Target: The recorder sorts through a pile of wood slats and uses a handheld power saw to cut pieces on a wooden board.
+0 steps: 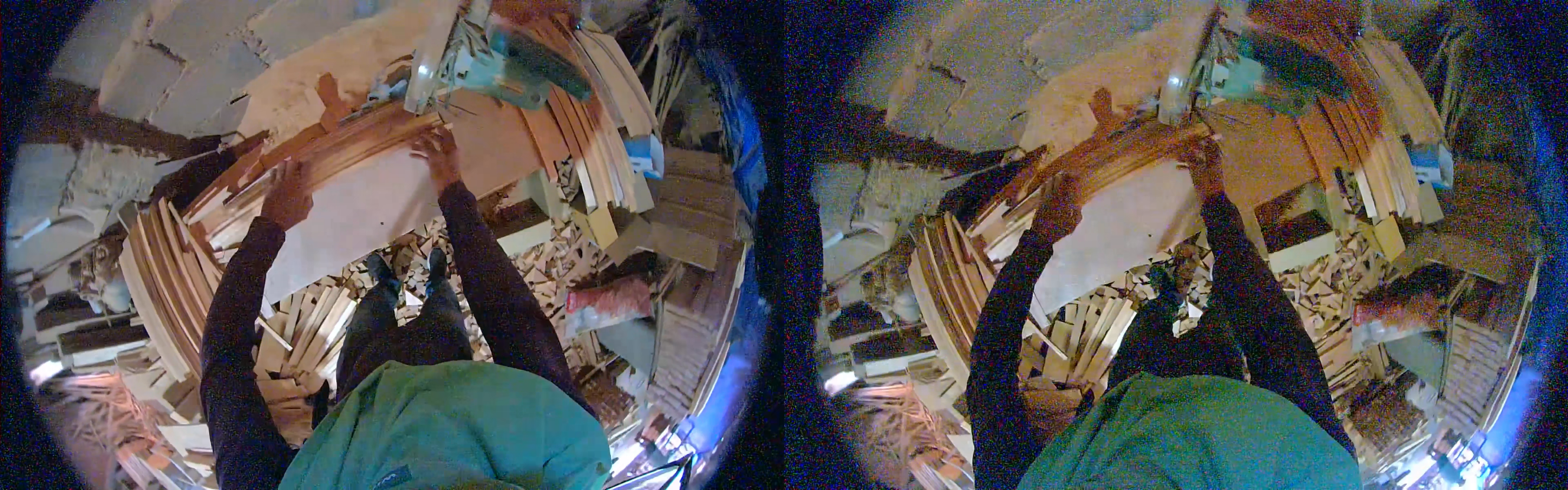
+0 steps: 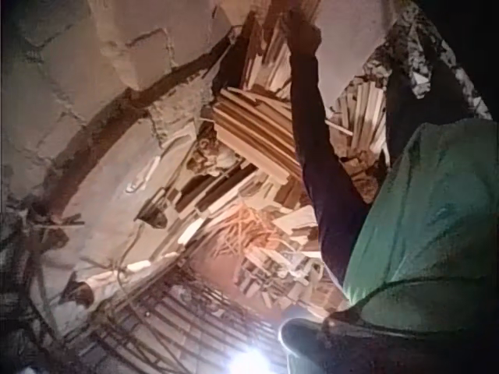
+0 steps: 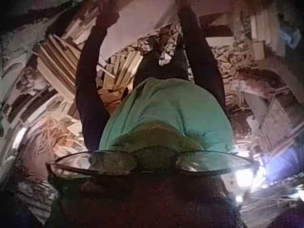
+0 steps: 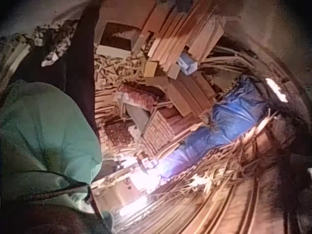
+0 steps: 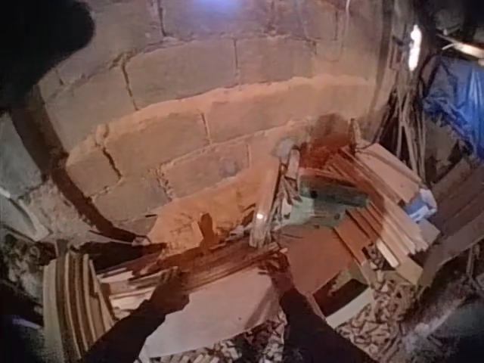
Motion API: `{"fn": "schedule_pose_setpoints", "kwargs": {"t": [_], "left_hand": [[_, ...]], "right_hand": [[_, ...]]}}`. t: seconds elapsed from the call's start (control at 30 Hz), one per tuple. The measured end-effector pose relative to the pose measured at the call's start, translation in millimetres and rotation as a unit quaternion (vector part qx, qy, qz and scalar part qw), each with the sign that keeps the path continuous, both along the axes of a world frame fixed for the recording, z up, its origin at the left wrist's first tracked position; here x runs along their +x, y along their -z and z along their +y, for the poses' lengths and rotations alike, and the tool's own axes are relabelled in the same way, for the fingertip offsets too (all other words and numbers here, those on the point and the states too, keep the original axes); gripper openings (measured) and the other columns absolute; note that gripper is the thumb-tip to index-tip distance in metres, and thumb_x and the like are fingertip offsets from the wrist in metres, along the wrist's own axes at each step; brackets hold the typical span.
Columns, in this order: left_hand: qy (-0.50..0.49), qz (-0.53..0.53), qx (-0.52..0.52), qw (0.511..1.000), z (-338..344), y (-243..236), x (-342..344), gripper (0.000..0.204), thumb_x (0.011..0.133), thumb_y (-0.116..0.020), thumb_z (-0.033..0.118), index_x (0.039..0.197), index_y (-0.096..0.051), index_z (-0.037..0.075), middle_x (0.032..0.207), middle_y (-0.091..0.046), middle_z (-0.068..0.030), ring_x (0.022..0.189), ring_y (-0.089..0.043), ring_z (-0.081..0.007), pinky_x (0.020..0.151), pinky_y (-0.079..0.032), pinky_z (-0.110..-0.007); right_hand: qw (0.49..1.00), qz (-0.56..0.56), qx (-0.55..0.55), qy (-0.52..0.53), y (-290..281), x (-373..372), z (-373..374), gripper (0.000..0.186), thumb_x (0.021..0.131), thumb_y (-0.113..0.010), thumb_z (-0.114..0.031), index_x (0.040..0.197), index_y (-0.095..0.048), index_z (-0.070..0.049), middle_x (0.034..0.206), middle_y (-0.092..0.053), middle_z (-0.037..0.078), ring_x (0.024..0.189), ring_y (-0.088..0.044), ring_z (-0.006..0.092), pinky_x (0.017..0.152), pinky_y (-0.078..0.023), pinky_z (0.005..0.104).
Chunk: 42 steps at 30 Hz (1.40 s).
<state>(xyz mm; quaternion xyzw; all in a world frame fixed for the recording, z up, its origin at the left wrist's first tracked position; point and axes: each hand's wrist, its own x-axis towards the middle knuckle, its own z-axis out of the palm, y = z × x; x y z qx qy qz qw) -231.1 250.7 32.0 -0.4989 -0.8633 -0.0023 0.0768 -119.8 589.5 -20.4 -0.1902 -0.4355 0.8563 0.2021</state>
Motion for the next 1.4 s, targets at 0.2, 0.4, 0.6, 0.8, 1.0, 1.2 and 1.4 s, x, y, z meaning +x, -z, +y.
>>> {"fn": "schedule_pose_setpoints", "kwargs": {"t": [0.2, 0.4, 0.6, 0.8, 1.0, 1.2, 1.4], "left_hand": [[-0.062, 0.029, 0.057, 0.996, 5.1, 6.8, -4.1, 0.052, 0.077, -0.061, 0.022, 0.123, -0.049, 0.001, 0.116, -0.046, -0.0226, 0.11, -0.044, -0.0408, 0.095, -0.037, -0.054], [-0.064, 0.053, 0.069, 0.994, 4.3, 13.0, -8.8, 0.049, 0.081, -0.062, 0.026, 0.123, -0.052, 0.005, 0.12, -0.044, -0.0238, 0.112, -0.043, -0.0431, 0.094, -0.037, -0.055], [-0.092, 0.075, 0.029, 0.993, -8.9, 37.7, -11.6, 0.048, 0.087, -0.058, 0.033, 0.13, -0.053, 0.012, 0.126, -0.043, -0.0236, 0.118, -0.041, -0.0471, 0.102, -0.033, -0.058], [-0.109, 0.016, 0.036, 0.993, -11.7, 49.4, -13.4, 0.05, 0.089, -0.055, 0.034, 0.134, -0.05, 0.013, 0.131, -0.043, -0.0243, 0.123, -0.04, -0.0456, 0.107, -0.029, -0.058], [-0.102, 0.092, 0.029, 0.99, -2.5, 59.6, -10.9, 0.053, 0.088, -0.056, 0.029, 0.134, -0.047, 0.004, 0.139, -0.041, -0.0208, 0.125, -0.039, -0.0446, 0.108, -0.027, -0.059], [-0.042, 0.051, -0.005, 0.998, -2.6, 56.0, -35.5, 0.058, 0.09, -0.051, 0.035, 0.137, -0.042, 0.003, 0.14, -0.04, -0.0223, 0.13, -0.033, -0.0468, 0.11, -0.025, -0.058], [-0.084, -0.012, 0.016, 0.996, -8.2, 60.8, -54.5, 0.063, 0.085, -0.058, 0.032, 0.139, -0.042, 0.004, 0.141, -0.037, -0.0277, 0.13, -0.033, -0.0485, 0.109, -0.027, -0.058]], "right_hand": [[1.0, -0.008, 0.028, 0.002, 41.9, -11.4, 32.5, 0.03, 0.092, -0.06, -0.013, 0.118, -0.047, -0.01, 0.107, -0.057, 0.012, 0.08, -0.064, 0.027, 0.074, -0.057, 0.0462], [0.727, -0.173, 0.662, -0.061, 67.2, -31.1, 65.9, 0.018, 0.092, -0.057, -0.017, 0.107, -0.051, -0.008, 0.089, -0.06, 0.012, 0.074, -0.062, 0.0239, 0.071, -0.056, 0.0422], [0.971, -0.064, 0.23, -0.027, 53.5, -52.6, 50.1, 0.024, 0.09, -0.061, -0.013, 0.111, -0.051, -0.004, 0.091, -0.063, 0.011, 0.076, -0.064, 0.0218, 0.068, -0.056, 0.0354], [0.682, -0.17, 0.667, 0.249, 49.9, 5.9, 97.8, 0.038, 0.087, -0.064, -0.016, 0.118, -0.049, 0.0, 0.101, -0.061, 0.017, 0.091, -0.062, 0.0297, 0.088, -0.049, 0.0449], [0.486, -0.317, 0.752, 0.314, 26.4, 123.7, 220.1, 0.043, 0.082, -0.06, -0.017, 0.12, -0.05, -0.001, 0.106, -0.055, 0.021, 0.105, -0.051, 0.0384, 0.095, -0.038, 0.0519], [0.429, -0.362, 0.805, 0.189, 41.2, 128.1, 266.8, 0.039, 0.083, -0.06, -0.026, 0.114, -0.052, -0.004, 0.1, -0.056, 0.02, 0.099, -0.052, 0.0385, 0.083, -0.043, 0.0517], [0.441, -0.352, 0.818, 0.113, 27.0, 127.3, 219.4, 0.031, 0.084, -0.06, -0.033, 0.099, -0.058, -0.007, 0.09, -0.06, 0.015, 0.08, -0.061, 0.0325, 0.064, -0.052, 0.0429]]}}
